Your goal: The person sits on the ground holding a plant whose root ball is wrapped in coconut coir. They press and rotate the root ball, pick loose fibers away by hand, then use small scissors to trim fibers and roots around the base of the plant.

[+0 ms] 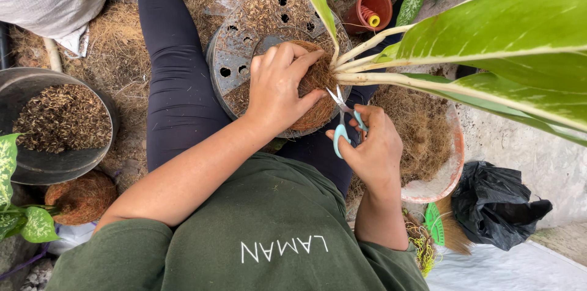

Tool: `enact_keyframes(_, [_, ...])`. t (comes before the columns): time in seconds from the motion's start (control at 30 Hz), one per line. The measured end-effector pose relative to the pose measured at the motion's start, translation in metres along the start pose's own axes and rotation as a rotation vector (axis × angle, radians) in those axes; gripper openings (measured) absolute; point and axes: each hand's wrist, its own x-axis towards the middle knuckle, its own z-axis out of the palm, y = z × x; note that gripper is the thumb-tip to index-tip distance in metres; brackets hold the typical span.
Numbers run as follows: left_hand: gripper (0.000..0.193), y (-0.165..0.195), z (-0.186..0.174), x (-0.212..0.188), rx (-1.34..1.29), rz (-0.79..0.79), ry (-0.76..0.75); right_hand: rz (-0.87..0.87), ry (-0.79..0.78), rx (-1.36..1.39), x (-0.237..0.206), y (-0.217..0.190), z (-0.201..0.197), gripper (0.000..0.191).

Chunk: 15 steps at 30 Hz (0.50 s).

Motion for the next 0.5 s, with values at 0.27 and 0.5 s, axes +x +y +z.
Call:
enact_keyframes(0.27, [0.068,0.002,0.002,-0.001,0.015,-0.011,-0.021,-0.043,0.008,-0.096,0.000,-0.002,-0.003,0.059])
enact_keyframes(0.5, [0.068,0.001,0.002,-0.001,0.022,0.001,-0.011,-0.041,0.020,-0.101,0.007,0.000,0.007,0.060])
